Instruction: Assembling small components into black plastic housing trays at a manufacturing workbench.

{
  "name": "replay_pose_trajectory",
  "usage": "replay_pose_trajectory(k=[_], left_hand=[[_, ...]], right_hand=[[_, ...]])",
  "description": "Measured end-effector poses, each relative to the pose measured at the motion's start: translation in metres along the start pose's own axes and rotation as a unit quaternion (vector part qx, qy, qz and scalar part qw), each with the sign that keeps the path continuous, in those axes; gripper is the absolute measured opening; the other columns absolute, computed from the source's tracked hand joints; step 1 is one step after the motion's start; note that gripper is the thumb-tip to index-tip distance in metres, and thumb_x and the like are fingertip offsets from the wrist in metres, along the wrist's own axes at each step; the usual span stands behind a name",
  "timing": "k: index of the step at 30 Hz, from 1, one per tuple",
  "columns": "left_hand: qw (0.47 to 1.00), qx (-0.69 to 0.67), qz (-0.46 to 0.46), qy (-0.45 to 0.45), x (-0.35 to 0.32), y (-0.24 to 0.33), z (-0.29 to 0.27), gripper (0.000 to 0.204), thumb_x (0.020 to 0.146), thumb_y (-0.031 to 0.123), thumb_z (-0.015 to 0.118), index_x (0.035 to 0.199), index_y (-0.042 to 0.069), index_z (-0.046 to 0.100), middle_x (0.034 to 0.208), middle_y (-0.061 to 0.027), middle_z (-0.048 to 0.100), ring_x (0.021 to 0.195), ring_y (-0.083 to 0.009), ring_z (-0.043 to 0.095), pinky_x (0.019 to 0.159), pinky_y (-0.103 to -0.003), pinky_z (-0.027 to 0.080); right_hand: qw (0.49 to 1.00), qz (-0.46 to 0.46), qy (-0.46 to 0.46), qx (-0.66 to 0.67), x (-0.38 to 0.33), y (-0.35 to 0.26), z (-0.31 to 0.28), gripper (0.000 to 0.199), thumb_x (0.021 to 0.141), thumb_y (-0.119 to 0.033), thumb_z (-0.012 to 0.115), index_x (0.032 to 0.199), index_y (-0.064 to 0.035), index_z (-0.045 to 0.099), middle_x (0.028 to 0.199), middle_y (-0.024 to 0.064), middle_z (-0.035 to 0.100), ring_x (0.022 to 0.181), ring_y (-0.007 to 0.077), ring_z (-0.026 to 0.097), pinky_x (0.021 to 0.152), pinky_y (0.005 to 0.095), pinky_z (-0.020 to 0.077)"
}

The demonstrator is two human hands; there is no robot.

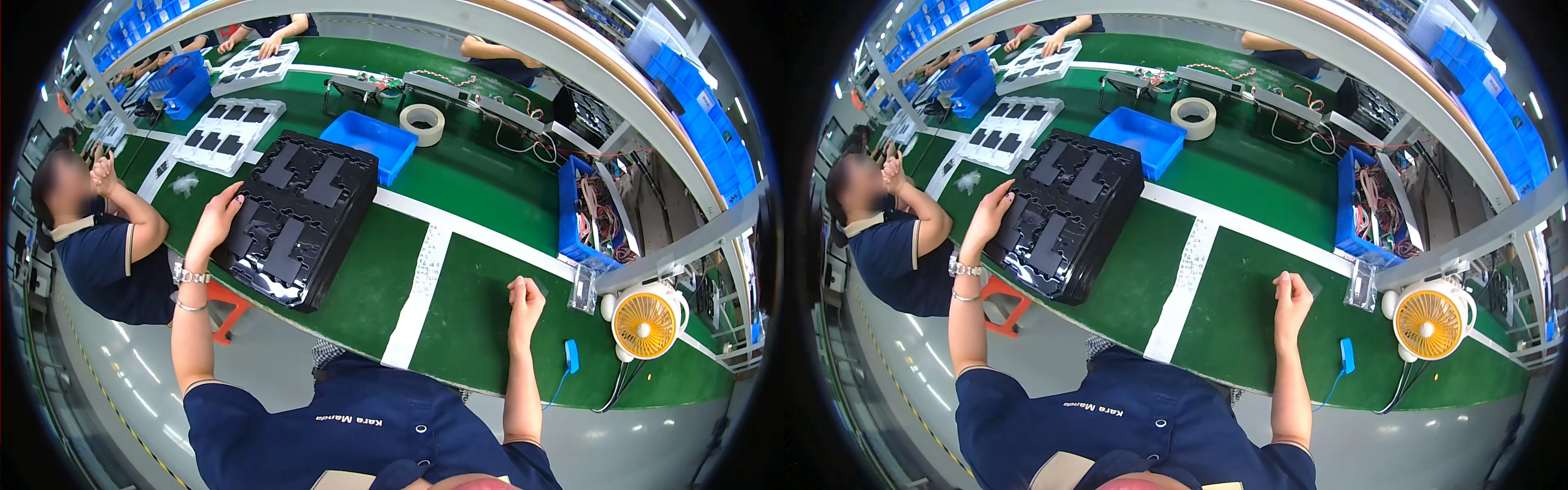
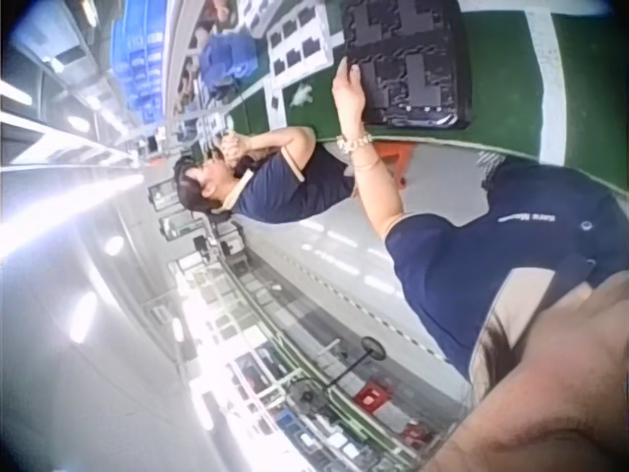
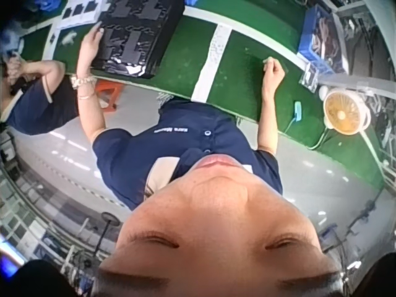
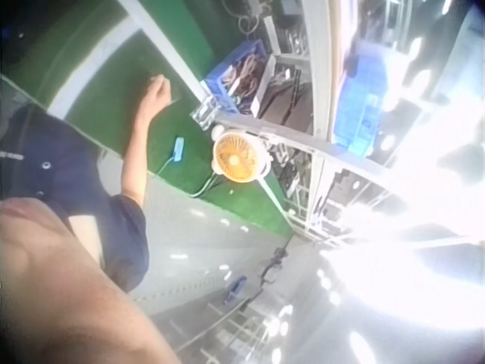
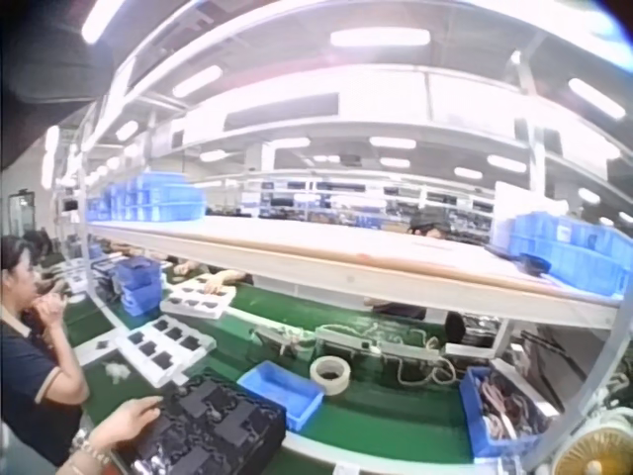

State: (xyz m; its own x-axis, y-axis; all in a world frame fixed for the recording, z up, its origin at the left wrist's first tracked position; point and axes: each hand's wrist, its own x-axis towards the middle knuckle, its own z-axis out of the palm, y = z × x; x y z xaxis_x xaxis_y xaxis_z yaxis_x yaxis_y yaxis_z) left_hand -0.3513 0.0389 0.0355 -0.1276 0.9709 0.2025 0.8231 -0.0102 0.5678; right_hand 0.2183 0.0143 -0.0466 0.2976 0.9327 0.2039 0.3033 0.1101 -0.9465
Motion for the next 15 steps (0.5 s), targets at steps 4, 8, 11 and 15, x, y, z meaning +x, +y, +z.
replay_pose_trajectory(k=[4,8,11,15], left_hand=[[0.937,-0.286,-0.088,-0.183,0.017,-0.021,-0.019,0.054,0.099,0.020,0.053,0.144,-0.003,0.037,0.145,-0.0131,0.044,0.129,-0.0168,0.044,0.107,-0.027,0.034],[0.852,-0.451,-0.258,-0.069,0.011,-0.085,0.006,0.038,0.095,0.030,0.060,0.120,0.002,0.063,0.112,-0.0098,0.067,0.100,-0.0129,0.063,0.090,-0.024,0.049],[0.772,-0.544,-0.317,-0.087,-0.007,-0.027,0.008,0.033,0.090,0.035,0.061,0.104,0.005,0.067,0.094,-0.0064,0.070,0.075,-0.0148,0.069,0.067,-0.026,0.057],[0.748,-0.553,-0.362,-0.071,-0.049,0.047,0.024,0.045,0.089,0.045,0.059,0.110,0.005,0.066,0.097,-0.0069,0.070,0.079,-0.0174,0.069,0.073,-0.029,0.058]], right_hand=[[1.000,0.002,-0.001,0.004,0.003,0.003,-0.002,0.031,0.097,-0.019,0.055,0.073,-0.0007,0.060,0.057,-0.0051,0.041,0.053,0.0029,0.034,0.049,0.0240,0.0232],[1.000,0.006,-0.010,-0.002,0.008,0.004,0.001,0.031,0.097,-0.019,0.055,0.073,-0.0006,0.061,0.056,-0.0048,0.041,0.053,0.0030,0.034,0.048,0.0242,0.0234],[1.000,0.022,-0.013,-0.016,0.010,0.006,-0.001,0.029,0.096,-0.018,0.056,0.074,-0.0005,0.062,0.057,-0.0052,0.042,0.054,0.0028,0.034,0.049,0.0238,0.0243],[0.998,0.014,-0.048,-0.031,0.002,0.000,0.020,0.015,0.093,-0.013,0.060,0.087,-0.0005,0.064,0.067,-0.0050,0.051,0.061,0.0020,0.041,0.054,0.0206,0.0328]])
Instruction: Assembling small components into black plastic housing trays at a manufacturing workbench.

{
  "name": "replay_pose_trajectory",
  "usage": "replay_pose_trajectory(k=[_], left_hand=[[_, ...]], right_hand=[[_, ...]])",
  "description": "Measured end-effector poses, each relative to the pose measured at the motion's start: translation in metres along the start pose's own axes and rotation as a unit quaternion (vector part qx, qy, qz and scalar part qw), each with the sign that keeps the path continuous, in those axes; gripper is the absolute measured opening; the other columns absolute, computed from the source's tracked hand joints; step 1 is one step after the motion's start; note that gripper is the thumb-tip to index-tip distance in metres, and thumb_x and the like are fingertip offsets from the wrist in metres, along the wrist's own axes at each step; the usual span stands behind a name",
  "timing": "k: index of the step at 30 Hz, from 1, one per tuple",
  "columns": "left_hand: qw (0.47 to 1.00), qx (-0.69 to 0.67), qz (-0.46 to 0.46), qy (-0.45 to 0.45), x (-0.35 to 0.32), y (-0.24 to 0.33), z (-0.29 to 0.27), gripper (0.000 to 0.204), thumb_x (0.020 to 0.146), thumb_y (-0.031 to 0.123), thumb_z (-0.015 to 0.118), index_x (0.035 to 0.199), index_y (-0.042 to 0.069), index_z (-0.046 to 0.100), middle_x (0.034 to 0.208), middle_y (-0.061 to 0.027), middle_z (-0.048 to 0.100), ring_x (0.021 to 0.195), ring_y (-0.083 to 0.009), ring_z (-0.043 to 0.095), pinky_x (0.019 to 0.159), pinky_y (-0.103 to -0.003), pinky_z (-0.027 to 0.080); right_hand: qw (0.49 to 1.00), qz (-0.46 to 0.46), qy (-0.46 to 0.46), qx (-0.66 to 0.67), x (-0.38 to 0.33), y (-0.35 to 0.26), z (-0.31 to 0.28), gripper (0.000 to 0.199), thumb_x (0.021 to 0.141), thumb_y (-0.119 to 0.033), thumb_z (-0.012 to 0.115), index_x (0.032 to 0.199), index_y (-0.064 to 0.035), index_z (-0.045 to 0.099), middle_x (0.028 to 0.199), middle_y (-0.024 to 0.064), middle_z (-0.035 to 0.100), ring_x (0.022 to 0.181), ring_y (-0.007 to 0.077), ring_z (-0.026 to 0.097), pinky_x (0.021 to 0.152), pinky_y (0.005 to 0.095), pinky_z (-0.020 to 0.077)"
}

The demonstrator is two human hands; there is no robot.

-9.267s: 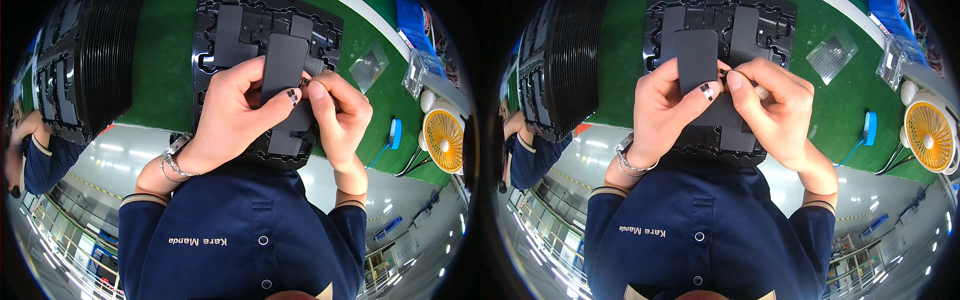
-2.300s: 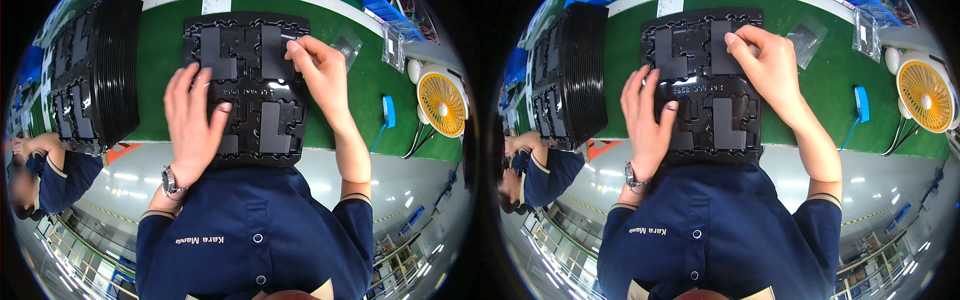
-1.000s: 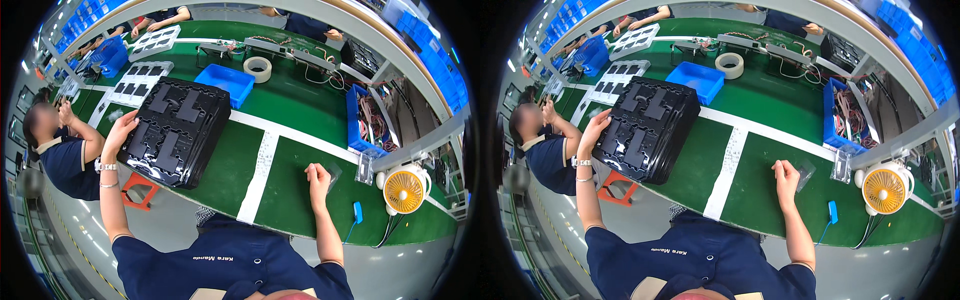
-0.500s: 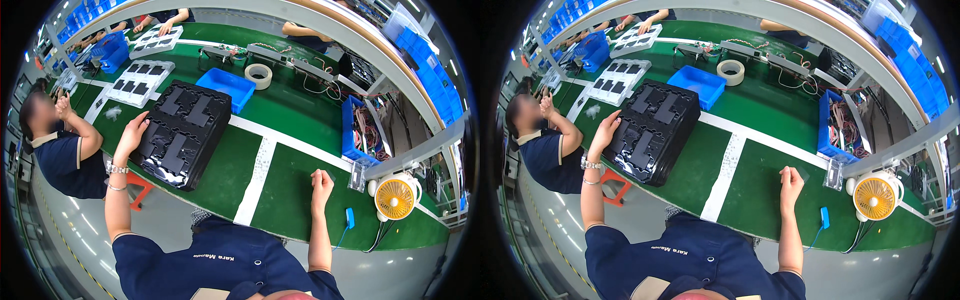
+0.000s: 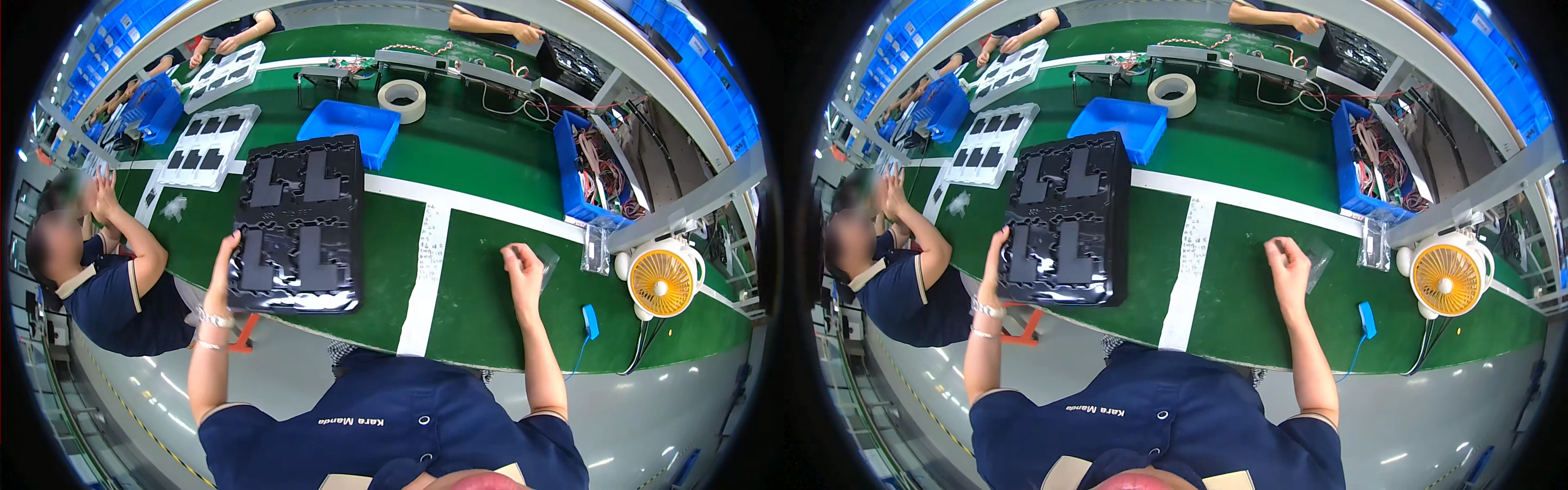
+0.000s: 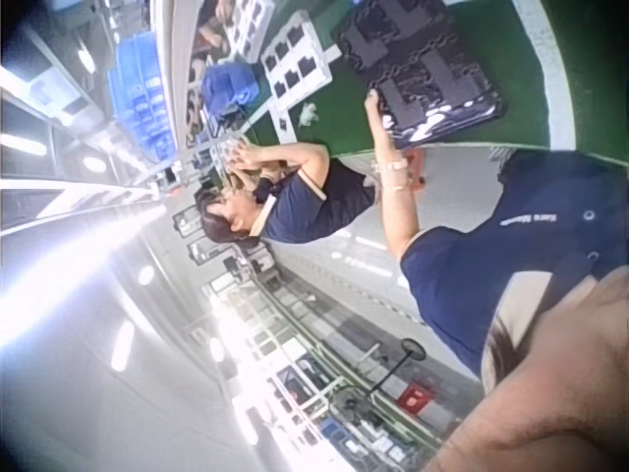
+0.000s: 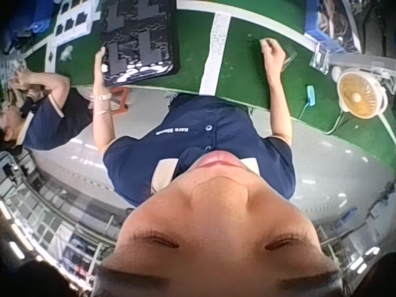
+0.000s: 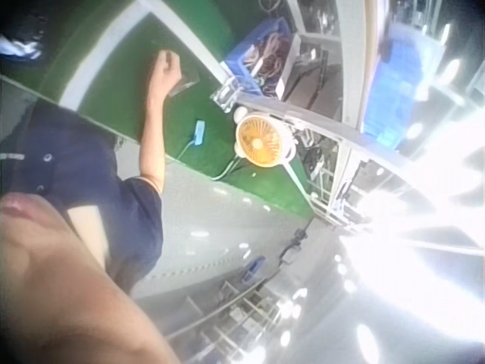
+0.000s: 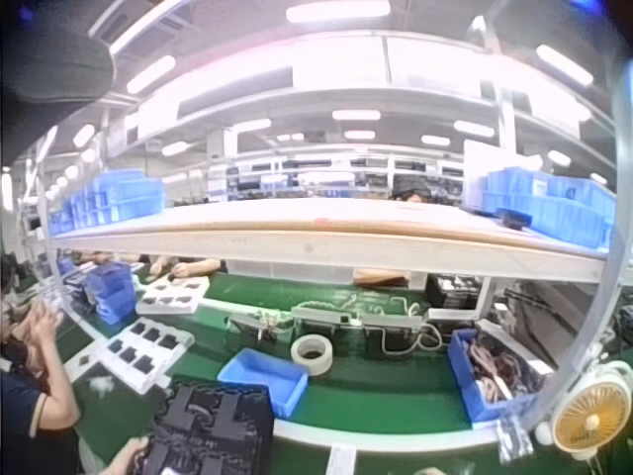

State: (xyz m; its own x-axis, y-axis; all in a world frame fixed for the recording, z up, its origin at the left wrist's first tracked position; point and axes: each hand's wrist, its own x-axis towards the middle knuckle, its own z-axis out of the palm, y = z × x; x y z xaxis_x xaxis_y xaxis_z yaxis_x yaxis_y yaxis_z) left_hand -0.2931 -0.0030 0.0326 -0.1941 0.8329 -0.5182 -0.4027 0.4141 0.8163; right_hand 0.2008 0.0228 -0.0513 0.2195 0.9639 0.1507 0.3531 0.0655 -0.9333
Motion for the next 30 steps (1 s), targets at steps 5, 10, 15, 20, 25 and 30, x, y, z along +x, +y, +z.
replay_pose_trajectory(k=[5,10,15,20,25,30], left_hand=[[0.990,-0.081,0.062,-0.097,0.015,-0.053,-0.015,0.053,0.103,0.046,0.034,0.132,0.004,0.050,0.124,-0.0086,0.060,0.106,-0.0179,0.062,0.089,-0.032,0.053],[0.944,-0.185,0.080,-0.260,0.093,-0.056,-0.034,0.048,0.104,0.041,0.035,0.131,0.005,0.050,0.121,-0.0082,0.060,0.106,-0.0183,0.061,0.091,-0.033,0.052],[0.948,-0.188,0.094,-0.240,0.163,-0.031,-0.023,0.049,0.103,0.043,0.035,0.131,0.005,0.050,0.121,-0.0094,0.060,0.106,-0.0197,0.061,0.091,-0.035,0.052],[0.944,-0.213,0.101,-0.231,0.169,-0.038,-0.021,0.051,0.102,0.045,0.036,0.131,0.005,0.050,0.120,-0.0107,0.060,0.105,-0.0211,0.061,0.091,-0.036,0.052],[0.940,-0.239,0.104,-0.219,0.158,-0.059,-0.019,0.052,0.102,0.046,0.037,0.130,0.005,0.051,0.120,-0.0119,0.060,0.105,-0.0225,0.061,0.091,-0.037,0.053],[0.943,-0.251,0.107,-0.188,0.134,-0.088,-0.007,0.054,0.101,0.048,0.038,0.130,0.005,0.051,0.120,-0.0131,0.060,0.105,-0.0239,0.061,0.092,-0.039,0.053]], right_hand=[[0.988,0.014,-0.139,0.071,-0.010,-0.039,0.050,0.015,0.094,-0.010,0.056,0.102,-0.0004,0.064,0.076,-0.0020,0.059,0.062,0.0016,0.044,0.055,0.0186,0.0366],[0.962,0.034,-0.226,0.148,-0.009,-0.052,0.119,0.018,0.100,-0.012,0.046,0.105,0.0004,0.058,0.098,0.0092,0.066,0.078,0.0109,0.059,0.068,0.0255,0.0492],[0.946,0.059,-0.157,0.279,-0.040,-0.045,0.162,0.030,0.105,-0.024,0.037,0.104,-0.0004,0.056,0.122,0.0167,0.061,0.102,0.0184,0.059,0.093,0.0317,0.0459],[0.935,0.067,-0.082,0.338,-0.064,-0.062,0.186,0.025,0.105,-0.020,0.037,0.101,-0.0013,0.053,0.132,0.0209,0.056,0.120,0.0228,0.052,0.105,0.0342,0.0352],[0.891,0.139,-0.063,0.427,-0.052,-0.079,0.171,0.023,0.104,-0.019,0.038,0.099,-0.0021,0.053,0.131,0.0206,0.056,0.115,0.0211,0.054,0.102,0.0315,0.0377],[0.898,0.159,-0.113,0.393,-0.010,-0.082,0.128,0.026,0.102,-0.026,0.047,0.096,-0.0025,0.057,0.123,0.0198,0.061,0.105,0.0200,0.059,0.094,0.0325,0.0454]])
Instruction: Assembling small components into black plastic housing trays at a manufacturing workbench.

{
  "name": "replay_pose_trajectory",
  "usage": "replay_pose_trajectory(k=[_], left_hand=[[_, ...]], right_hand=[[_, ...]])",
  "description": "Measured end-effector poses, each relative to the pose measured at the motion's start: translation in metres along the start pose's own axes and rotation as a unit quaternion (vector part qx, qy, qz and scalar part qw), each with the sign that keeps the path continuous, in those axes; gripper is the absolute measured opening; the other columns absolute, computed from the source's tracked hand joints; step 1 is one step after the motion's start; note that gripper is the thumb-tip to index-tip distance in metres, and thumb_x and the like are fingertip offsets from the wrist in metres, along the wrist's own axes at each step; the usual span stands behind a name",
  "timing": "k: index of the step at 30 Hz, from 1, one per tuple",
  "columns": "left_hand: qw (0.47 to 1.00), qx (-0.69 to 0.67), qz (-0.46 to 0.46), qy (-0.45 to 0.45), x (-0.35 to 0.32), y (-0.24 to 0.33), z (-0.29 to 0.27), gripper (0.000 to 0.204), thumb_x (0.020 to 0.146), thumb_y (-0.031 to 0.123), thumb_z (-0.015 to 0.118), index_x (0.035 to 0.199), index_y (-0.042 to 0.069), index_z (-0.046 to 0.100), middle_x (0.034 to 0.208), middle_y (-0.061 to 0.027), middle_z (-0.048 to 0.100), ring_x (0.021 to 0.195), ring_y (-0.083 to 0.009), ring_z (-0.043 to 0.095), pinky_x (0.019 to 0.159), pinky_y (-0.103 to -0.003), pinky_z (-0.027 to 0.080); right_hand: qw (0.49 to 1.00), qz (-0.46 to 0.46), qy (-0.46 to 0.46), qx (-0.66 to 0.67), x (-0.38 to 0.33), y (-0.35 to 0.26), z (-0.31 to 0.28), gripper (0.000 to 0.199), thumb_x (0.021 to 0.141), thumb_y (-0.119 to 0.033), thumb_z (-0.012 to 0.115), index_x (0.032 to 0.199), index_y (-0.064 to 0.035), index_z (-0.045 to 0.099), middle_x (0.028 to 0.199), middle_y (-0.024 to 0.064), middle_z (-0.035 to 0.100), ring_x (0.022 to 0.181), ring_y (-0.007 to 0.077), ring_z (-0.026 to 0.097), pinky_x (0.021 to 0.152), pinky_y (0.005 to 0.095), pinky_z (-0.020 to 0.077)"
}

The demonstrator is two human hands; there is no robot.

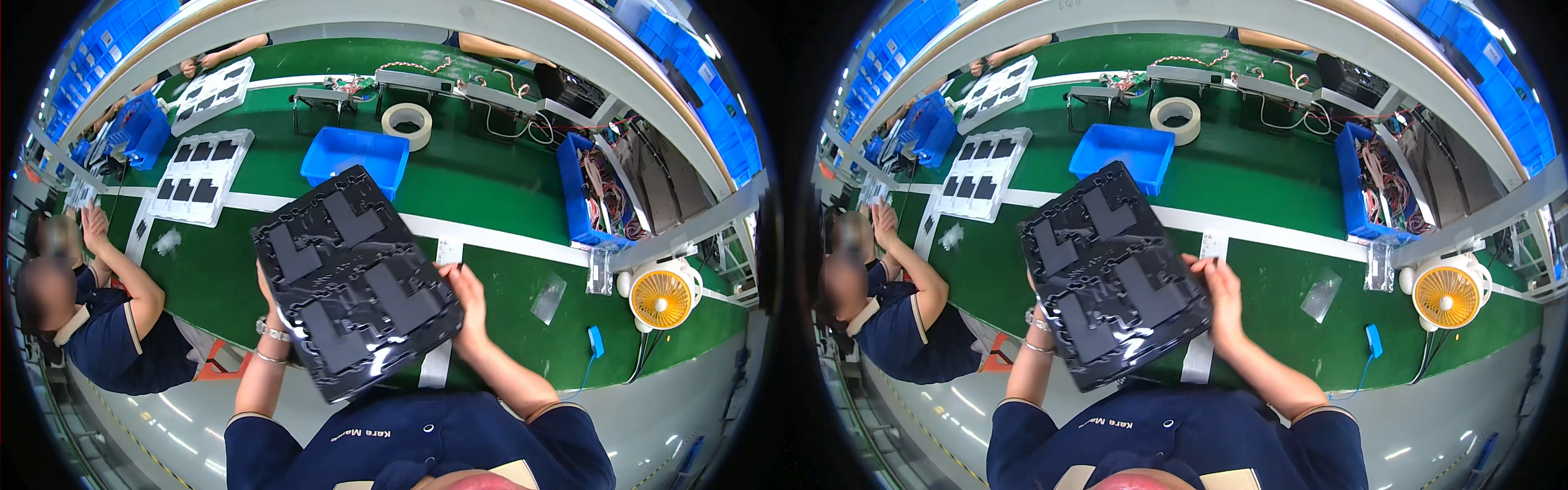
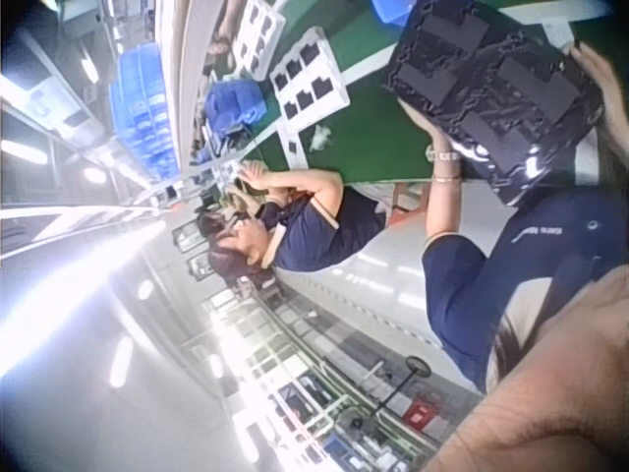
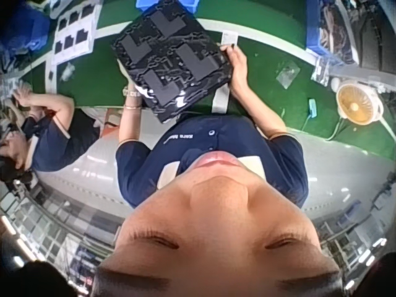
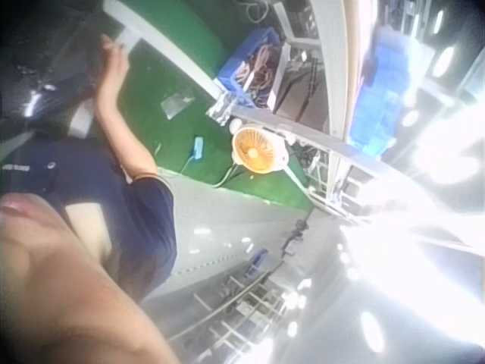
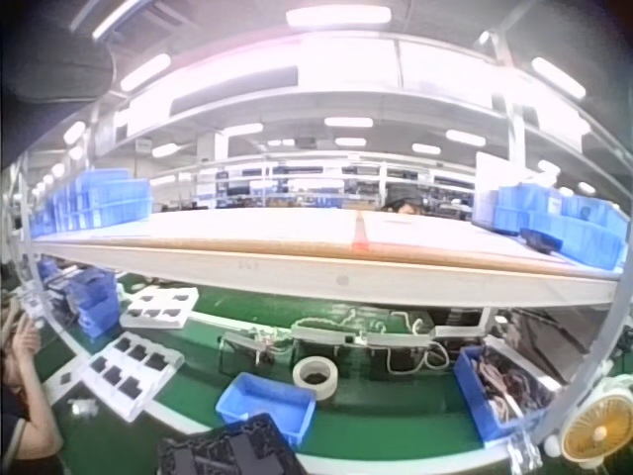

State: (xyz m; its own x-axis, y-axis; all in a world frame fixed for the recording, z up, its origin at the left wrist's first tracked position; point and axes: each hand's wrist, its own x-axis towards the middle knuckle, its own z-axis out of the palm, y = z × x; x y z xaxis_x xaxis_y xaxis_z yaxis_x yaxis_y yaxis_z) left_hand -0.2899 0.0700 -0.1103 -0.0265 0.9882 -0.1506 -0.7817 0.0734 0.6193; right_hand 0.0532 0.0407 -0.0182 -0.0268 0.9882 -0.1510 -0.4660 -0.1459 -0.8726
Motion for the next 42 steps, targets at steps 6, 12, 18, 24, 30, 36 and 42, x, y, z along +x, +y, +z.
replay_pose_trajectory(k=[6,12,18,24,30,36,42], left_hand=[[0.978,0.049,0.167,0.115,-0.004,-0.063,0.041,0.033,0.104,0.027,0.036,0.127,0.007,0.049,0.118,-0.0070,0.058,0.103,-0.0187,0.059,0.091,-0.033,0.050],[0.959,0.160,0.210,0.104,0.004,-0.105,0.089,0.039,0.104,0.033,0.034,0.130,0.006,0.046,0.123,-0.0077,0.054,0.109,-0.0179,0.056,0.095,-0.034,0.046],[0.940,0.292,0.179,-0.016,0.060,-0.130,0.093,0.043,0.104,0.031,0.032,0.131,0.002,0.048,0.121,-0.0074,0.058,0.107,-0.0170,0.057,0.098,-0.032,0.043],[0.836,0.476,0.229,-0.148,0.103,-0.153,0.130,0.041,0.101,0.023,0.040,0.136,0.001,0.045,0.128,-0.0086,0.054,0.115,-0.0174,0.053,0.101,-0.031,0.041],[0.944,0.271,0.037,-0.185,0.108,-0.157,0.137,0.045,0.106,0.029,0.028,0.140,0.003,0.042,0.130,-0.0079,0.055,0.113,-0.0160,0.057,0.097,-0.030,0.046],[0.873,0.409,0.116,-0.239,0.117,-0.155,0.132,0.038,0.104,0.020,0.035,0.136,0.000,0.043,0.126,-0.0125,0.057,0.109,-0.0189,0.059,0.096,-0.031,0.049],[0.955,0.233,-0.018,-0.184,0.103,-0.158,0.150,0.039,0.105,0.020,0.035,0.138,0.001,0.042,0.128,-0.0088,0.056,0.110,-0.0174,0.058,0.096,-0.030,0.048]], right_hand=[[0.999,0.030,-0.011,-0.042,0.029,-0.039,-0.062,0.021,0.101,-0.020,0.047,0.094,-0.0033,0.058,0.084,0.0019,0.061,0.075,0.0087,0.057,0.068,0.0234,0.0478],[0.999,0.007,0.032,-0.027,0.022,-0.058,-0.111,0.023,0.100,-0.022,0.048,0.093,-0.0030,0.058,0.080,0.0012,0.061,0.069,0.0077,0.057,0.064,0.0219,0.0471],[0.990,-0.089,0.109,0.033,-0.028,-0.032,-0.143,0.022,0.101,-0.021,0.047,0.095,-0.0025,0.057,0.092,0.0054,0.063,0.081,0.0111,0.059,0.074,0.0250,0.0481],[0.961,-0.146,0.235,0.007,-0.087,-0.025,-0.124,0.023,0.103,-0.022,0.044,0.097,-0.0034,0.056,0.102,0.0074,0.062,0.090,0.0127,0.057,0.082,0.0265,0.0452],[0.824,-0.212,0.286,-0.441,-0.092,-0.059,-0.158,0.018,0.100,-0.012,0.044,0.099,0.0016,0.056,0.112,0.0155,0.067,0.100,0.0246,0.065,0.085,0.0358,0.0501],[0.563,-0.267,0.188,-0.759,-0.085,-0.039,-0.198,0.017,0.084,-0.001,0.051,0.099,0.0032,0.056,0.124,0.0214,0.060,0.121,0.0350,0.056,0.104,0.0471,0.0422],[0.546,-0.276,0.194,-0.767,-0.066,-0.065,-0.239,0.019,0.085,-0.002,0.049,0.101,0.0047,0.057,0.125,0.0221,0.059,0.120,0.0367,0.055,0.104,0.0447,0.0425]])
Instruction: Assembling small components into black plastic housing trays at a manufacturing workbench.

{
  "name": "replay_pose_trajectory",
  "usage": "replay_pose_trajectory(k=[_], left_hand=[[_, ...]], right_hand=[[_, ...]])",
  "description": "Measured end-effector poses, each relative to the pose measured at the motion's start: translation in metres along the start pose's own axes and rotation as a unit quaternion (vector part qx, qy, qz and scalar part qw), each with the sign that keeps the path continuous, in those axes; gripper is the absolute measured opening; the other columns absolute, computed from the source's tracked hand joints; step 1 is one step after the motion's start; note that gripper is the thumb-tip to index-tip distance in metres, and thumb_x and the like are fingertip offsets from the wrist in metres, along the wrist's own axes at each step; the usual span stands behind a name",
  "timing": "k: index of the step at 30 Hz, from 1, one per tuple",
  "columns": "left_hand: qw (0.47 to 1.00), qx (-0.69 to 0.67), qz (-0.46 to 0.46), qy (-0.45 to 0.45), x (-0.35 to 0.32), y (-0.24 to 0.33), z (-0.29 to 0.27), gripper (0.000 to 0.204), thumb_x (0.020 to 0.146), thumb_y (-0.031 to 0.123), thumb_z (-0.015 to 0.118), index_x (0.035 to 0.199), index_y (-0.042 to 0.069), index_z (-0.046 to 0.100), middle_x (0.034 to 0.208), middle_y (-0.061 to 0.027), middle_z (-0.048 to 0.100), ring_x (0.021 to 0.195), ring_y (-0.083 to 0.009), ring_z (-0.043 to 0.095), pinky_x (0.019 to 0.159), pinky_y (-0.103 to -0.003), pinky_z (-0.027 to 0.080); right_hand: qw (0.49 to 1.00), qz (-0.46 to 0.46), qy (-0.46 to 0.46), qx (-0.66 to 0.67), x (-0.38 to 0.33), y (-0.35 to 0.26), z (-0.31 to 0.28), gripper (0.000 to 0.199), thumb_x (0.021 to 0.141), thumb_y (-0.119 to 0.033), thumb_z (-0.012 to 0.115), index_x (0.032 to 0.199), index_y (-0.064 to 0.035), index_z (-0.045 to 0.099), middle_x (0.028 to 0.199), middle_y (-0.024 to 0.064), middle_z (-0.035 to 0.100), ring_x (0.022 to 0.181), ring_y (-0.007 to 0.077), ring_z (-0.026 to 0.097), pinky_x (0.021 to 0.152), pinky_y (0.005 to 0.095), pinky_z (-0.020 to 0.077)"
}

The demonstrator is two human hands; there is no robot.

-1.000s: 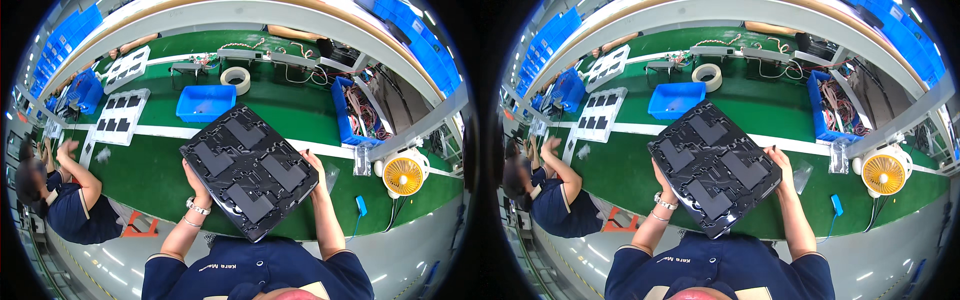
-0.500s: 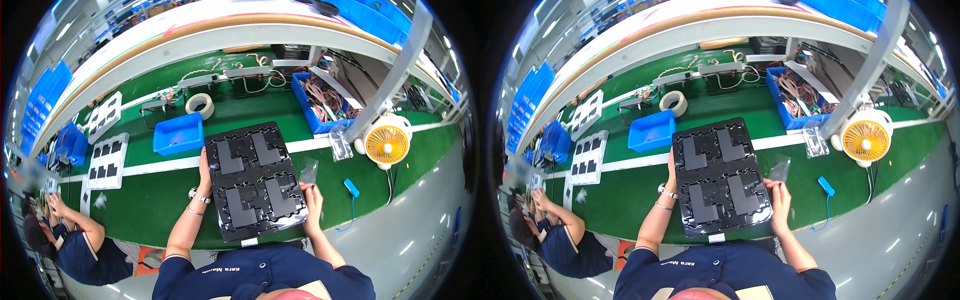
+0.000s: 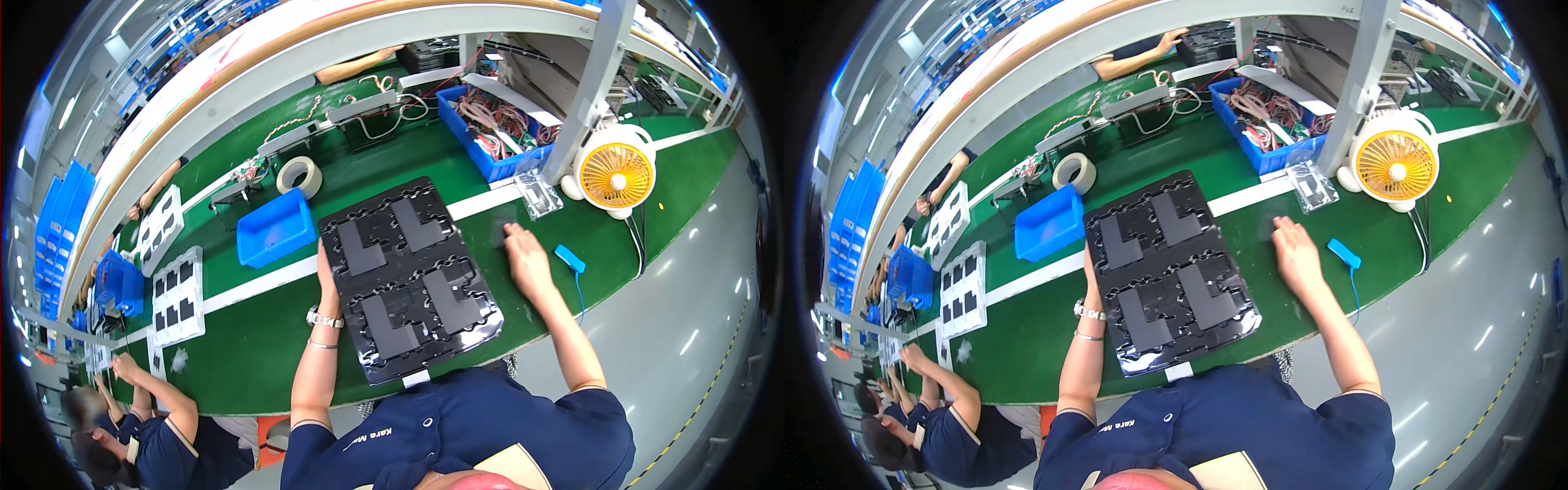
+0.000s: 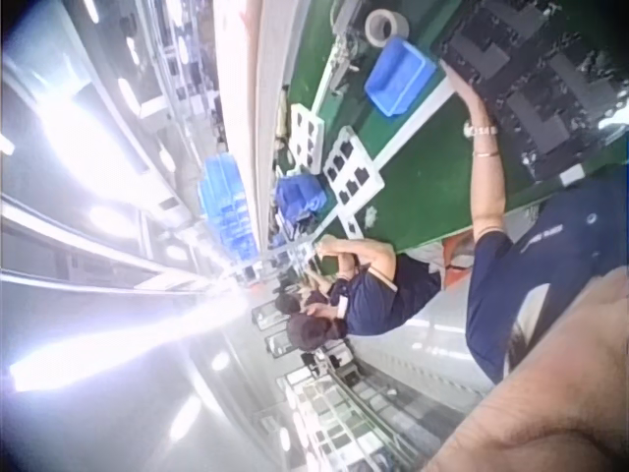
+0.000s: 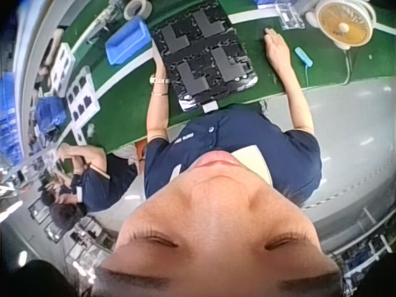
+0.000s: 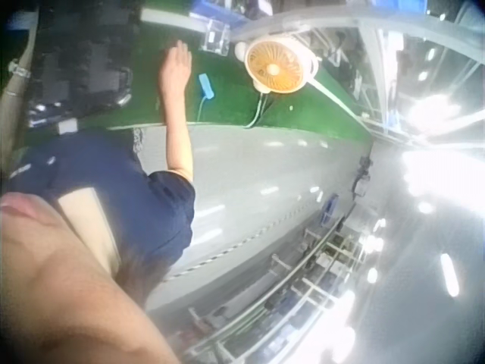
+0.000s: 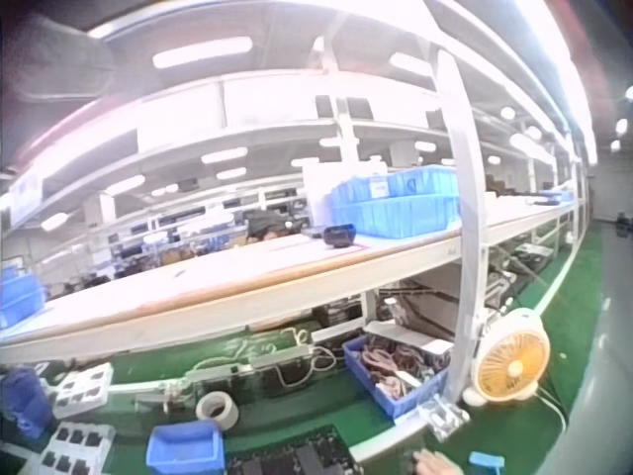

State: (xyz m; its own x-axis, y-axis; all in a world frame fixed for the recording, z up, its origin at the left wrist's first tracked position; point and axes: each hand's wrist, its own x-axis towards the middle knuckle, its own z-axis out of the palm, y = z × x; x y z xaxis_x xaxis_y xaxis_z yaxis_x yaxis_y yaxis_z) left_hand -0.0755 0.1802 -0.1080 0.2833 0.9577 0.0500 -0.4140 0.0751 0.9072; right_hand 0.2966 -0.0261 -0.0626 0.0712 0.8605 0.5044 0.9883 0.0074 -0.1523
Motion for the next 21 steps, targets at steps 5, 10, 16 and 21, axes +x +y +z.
replay_pose_trajectory(k=[5,10,16,21], left_hand=[[0.968,0.239,0.069,0.015,-0.006,0.000,-0.004,0.049,0.105,0.032,0.032,0.144,0.002,0.039,0.143,-0.0109,0.046,0.132,-0.0205,0.043,0.111,-0.033,0.032],[0.939,0.291,0.152,0.103,-0.046,0.079,0.041,0.042,0.103,0.022,0.041,0.139,0.002,0.044,0.141,-0.0136,0.047,0.135,-0.0245,0.041,0.112,-0.037,0.030],[0.930,0.311,0.176,0.081,-0.100,0.105,0.080,0.035,0.093,0.003,0.053,0.128,0.003,0.053,0.128,-0.0101,0.054,0.119,-0.0202,0.052,0.100,-0.032,0.042],[0.882,0.427,0.187,0.069,-0.120,0.118,0.105,0.037,0.089,0.007,0.058,0.126,0.002,0.054,0.127,-0.0136,0.054,0.118,-0.0298,0.050,0.099,-0.039,0.042]], right_hand=[[0.985,0.082,0.009,-0.150,0.008,0.033,0.001,0.023,0.085,-0.004,0.054,0.106,0.0035,0.056,0.130,0.0235,0.054,0.123,0.0394,0.050,0.102,0.0440,0.0430],[0.990,0.049,0.103,-0.083,0.038,-0.011,-0.035,0.033,0.087,-0.012,0.065,0.115,0.0020,0.056,0.124,0.0198,0.057,0.116,0.0377,0.054,0.098,0.0426,0.0438],[0.952,-0.092,-0.049,0.289,0.120,-0.106,-0.078,0.012,0.088,-0.008,0.060,0.098,-0.0024,0.063,0.091,0.0131,0.062,0.091,0.0324,0.060,0.081,0.0412,0.0471],[0.932,-0.263,-0.086,0.236,0.175,-0.162,-0.040,0.013,0.085,-0.014,0.064,0.091,-0.0019,0.064,0.086,0.0109,0.060,0.084,0.0299,0.058,0.079,0.0393,0.0470]])
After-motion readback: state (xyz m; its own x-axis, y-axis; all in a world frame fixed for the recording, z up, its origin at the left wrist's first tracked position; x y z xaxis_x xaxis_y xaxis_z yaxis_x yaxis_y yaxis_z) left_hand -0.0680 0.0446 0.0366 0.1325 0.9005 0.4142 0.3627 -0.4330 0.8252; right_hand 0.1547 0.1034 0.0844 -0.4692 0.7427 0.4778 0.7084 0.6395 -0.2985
